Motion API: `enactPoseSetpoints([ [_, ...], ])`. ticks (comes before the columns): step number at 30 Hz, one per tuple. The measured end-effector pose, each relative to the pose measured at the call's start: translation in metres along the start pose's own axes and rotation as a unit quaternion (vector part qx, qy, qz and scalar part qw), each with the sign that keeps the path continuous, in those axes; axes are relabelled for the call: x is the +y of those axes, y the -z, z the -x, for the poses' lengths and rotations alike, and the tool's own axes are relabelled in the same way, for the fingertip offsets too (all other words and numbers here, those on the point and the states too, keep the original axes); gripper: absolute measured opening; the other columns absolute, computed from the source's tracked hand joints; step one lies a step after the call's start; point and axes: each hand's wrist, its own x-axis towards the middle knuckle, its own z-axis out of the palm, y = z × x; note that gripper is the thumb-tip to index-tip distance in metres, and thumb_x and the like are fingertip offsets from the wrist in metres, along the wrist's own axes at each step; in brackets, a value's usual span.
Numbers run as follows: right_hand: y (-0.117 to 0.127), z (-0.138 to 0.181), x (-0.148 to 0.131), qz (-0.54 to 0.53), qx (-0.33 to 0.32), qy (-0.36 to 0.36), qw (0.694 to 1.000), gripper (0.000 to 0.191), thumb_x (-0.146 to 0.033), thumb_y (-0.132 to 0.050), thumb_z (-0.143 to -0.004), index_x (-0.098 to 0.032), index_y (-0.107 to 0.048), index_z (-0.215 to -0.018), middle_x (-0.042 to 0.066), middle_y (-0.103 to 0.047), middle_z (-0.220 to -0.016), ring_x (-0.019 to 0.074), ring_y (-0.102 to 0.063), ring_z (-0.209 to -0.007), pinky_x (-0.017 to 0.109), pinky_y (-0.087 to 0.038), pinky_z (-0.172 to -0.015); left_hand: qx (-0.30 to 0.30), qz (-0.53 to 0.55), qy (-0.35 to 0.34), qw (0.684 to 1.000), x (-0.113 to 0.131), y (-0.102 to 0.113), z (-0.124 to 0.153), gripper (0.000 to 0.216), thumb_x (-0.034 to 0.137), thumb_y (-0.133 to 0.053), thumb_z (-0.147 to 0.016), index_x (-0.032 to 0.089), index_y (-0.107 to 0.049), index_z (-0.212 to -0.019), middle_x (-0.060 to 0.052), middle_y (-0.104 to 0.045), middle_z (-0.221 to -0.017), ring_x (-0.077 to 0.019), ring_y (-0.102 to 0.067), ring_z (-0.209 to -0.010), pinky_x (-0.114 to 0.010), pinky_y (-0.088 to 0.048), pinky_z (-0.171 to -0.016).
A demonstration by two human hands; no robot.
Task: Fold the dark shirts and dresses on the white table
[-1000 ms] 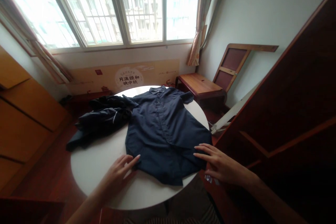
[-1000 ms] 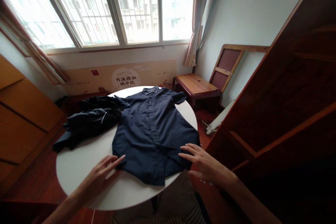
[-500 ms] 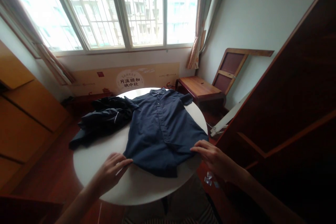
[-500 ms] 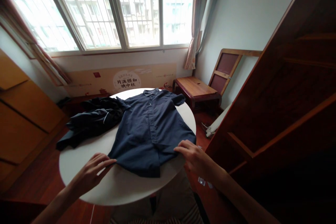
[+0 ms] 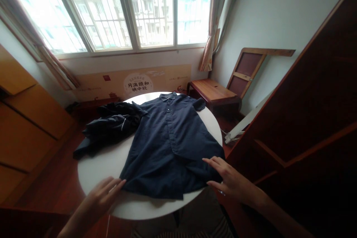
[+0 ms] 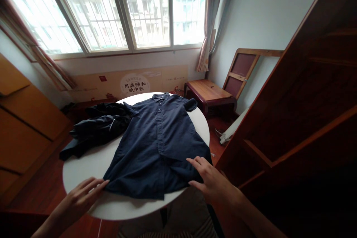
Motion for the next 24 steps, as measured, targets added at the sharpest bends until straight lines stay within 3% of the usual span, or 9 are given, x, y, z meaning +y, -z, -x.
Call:
enactPoseSetpoints([
  [4, -0.002, -0.001, -0.015, -0.003, -0.027, 0.047, 0.999, 0.034, -0.019, -0.052, -0.093, -0.018, -0.063, -0.126, 0.013, -0.065, -0.113, 0.0254, -0.060, -0.111, 0.042, -0.050, -0.097, 0.003, -0.042, -0.027, 0.999, 0.004, 0.009, -0.003, 0.036, -0.002, -0.042, -0.090, 0.014, -0.064, -0.113, -0.008, -0.067, -0.094, -0.0198, -0.063, -0.086, -0.035, -0.052, -0.081],
  [8, 0.018, 0.001, -0.042, -0.035, -0.004, 0.151, 0.988, 0.038, -0.007, -0.041, -0.092, -0.018, -0.066, -0.118, 0.009, -0.062, -0.091, 0.0190, -0.060, -0.090, 0.032, -0.053, -0.082, 0.000, -0.016, -0.032, 0.999, 0.009, 0.021, -0.012, 0.033, 0.002, -0.039, -0.093, 0.016, -0.065, -0.105, -0.006, -0.067, -0.090, -0.0183, -0.063, -0.085, -0.033, -0.050, -0.081],
  [10, 0.024, 0.003, -0.047, -0.049, -0.021, 0.166, 0.985, 0.043, -0.006, -0.046, -0.091, -0.021, -0.062, -0.128, 0.010, -0.062, -0.101, 0.0184, -0.059, -0.096, 0.032, -0.052, -0.087, -0.014, 0.010, -0.018, 1.000, 0.012, 0.024, -0.019, 0.025, 0.010, -0.043, -0.096, 0.019, -0.066, -0.099, -0.004, -0.066, -0.086, -0.0170, -0.062, -0.080, -0.031, -0.050, -0.077],
  [12, 0.021, 0.003, -0.046, -0.049, -0.065, 0.154, 0.985, 0.053, -0.008, -0.054, -0.088, -0.028, -0.054, -0.138, 0.011, -0.058, -0.125, 0.0207, -0.056, -0.114, 0.035, -0.049, -0.098, -0.028, 0.026, 0.005, 0.999, 0.015, 0.023, -0.029, 0.018, 0.021, -0.049, -0.097, 0.020, -0.066, -0.100, -0.005, -0.066, -0.089, -0.0175, -0.061, -0.080, -0.031, -0.051, -0.075],
  [14, 0.012, 0.000, -0.043, -0.048, -0.100, 0.140, 0.984, 0.063, -0.008, -0.056, -0.086, -0.033, -0.048, -0.143, 0.009, -0.047, -0.144, 0.0229, -0.048, -0.129, 0.039, -0.043, -0.106, -0.033, 0.030, 0.014, 0.999, 0.018, 0.017, -0.041, 0.023, 0.027, -0.051, -0.097, 0.019, -0.064, -0.114, -0.008, -0.067, -0.100, -0.0193, -0.062, -0.087, -0.033, -0.052, -0.079],
  [16, 0.000, -0.006, -0.042, -0.063, -0.115, 0.149, 0.980, 0.063, -0.005, -0.049, -0.088, -0.033, -0.047, -0.144, 0.007, -0.047, -0.146, 0.0207, -0.047, -0.130, 0.037, -0.042, -0.107, -0.033, 0.042, -0.010, 0.999, 0.023, 0.008, -0.053, 0.032, 0.022, -0.048, -0.097, 0.018, -0.059, -0.126, -0.009, -0.067, -0.107, -0.0194, -0.062, -0.091, -0.033, -0.053, -0.082],
  [19, -0.007, -0.011, -0.049, -0.071, -0.126, 0.187, 0.972, 0.058, -0.002, -0.040, -0.090, -0.025, -0.050, -0.142, 0.009, -0.066, -0.117, 0.0169, -0.060, -0.107, 0.030, -0.050, -0.094, -0.025, 0.067, -0.062, 0.996, 0.031, -0.002, -0.064, 0.039, 0.004, -0.040, -0.094, 0.016, -0.060, -0.125, -0.008, -0.068, -0.097, -0.0170, -0.063, -0.086, -0.029, -0.053, -0.081],
  [21, -0.001, -0.009, -0.056, -0.055, -0.140, 0.209, 0.966, 0.055, -0.001, -0.040, -0.089, -0.021, -0.055, -0.138, 0.008, -0.070, -0.093, 0.0172, -0.061, -0.092, 0.028, -0.052, -0.083, -0.022, 0.082, -0.070, 0.994, 0.037, 0.000, -0.066, 0.038, 0.002, -0.038, -0.093, 0.015, -0.062, -0.120, -0.008, -0.068, -0.093, -0.0171, -0.063, -0.085, -0.028, -0.054, -0.081],
  [24, 0.019, -0.011, -0.061, -0.078, -0.155, 0.218, 0.960, 0.045, -0.014, -0.056, -0.089, -0.022, -0.059, -0.134, 0.008, -0.070, -0.096, 0.0173, -0.063, -0.092, 0.027, -0.051, -0.082, -0.088, 0.150, -0.039, 0.984, 0.039, 0.013, -0.071, 0.021, 0.018, -0.052, -0.093, 0.021, -0.065, -0.111, -0.005, -0.067, -0.088, -0.0164, -0.063, -0.080, -0.026, -0.053, -0.074],
])
